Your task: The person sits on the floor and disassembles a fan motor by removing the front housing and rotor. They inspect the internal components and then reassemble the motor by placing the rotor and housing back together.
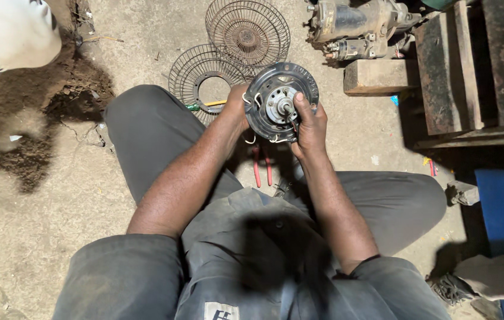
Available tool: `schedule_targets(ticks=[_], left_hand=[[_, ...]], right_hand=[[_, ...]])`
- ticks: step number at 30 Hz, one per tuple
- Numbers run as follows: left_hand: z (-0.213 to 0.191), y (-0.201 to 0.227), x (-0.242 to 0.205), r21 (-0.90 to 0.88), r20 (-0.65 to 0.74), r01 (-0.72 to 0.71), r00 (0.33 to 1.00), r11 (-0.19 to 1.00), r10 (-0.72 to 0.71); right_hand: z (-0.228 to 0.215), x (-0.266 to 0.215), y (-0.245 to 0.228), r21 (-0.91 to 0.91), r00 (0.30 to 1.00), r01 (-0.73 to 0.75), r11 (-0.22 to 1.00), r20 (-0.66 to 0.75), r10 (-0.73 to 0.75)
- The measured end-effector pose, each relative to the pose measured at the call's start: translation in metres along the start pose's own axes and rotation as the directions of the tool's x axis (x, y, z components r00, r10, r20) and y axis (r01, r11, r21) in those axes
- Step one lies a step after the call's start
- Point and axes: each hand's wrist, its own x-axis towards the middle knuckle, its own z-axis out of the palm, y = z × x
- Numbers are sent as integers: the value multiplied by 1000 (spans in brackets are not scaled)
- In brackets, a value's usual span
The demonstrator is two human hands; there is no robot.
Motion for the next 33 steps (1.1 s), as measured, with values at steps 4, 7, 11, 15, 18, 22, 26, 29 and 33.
schedule_targets(ticks=[4,7,11,15,18,22,26,29,33], left_hand=[[6,-1,-1,-4,-56,49,997,999,-49],[9,-2,-7,57,-32,34,999,998,-33],[15,-14,-13,76,45,99,994,992,-102],[14,-42,-17,77,28,171,984,982,-174],[8,-58,-18,84,22,175,984,981,-178],[7,-69,-14,35,-48,243,969,969,-241],[8,-68,-12,140,-10,128,992,982,-128],[10,-67,-15,113,-4,102,995,988,-102],[16,-62,-21,162,-1,105,994,981,-106]], right_hand=[[1,-1,-4,-21,1000,-10,1000,-18,10],[-4,-5,-10,-107,1000,7,994,-20,-10],[-14,-18,-13,-127,998,28,992,-54,-35],[-28,-35,-10,-145,991,15,989,-130,-34],[-37,-44,-4,-105,982,14,994,-186,-33],[-44,-45,-2,-115,986,24,993,-161,-42],[-47,-37,-4,-114,989,29,993,-142,-45],[-48,-34,-3,-103,986,8,995,-165,-25],[-52,-29,-3,-87,986,0,996,-166,-14]])
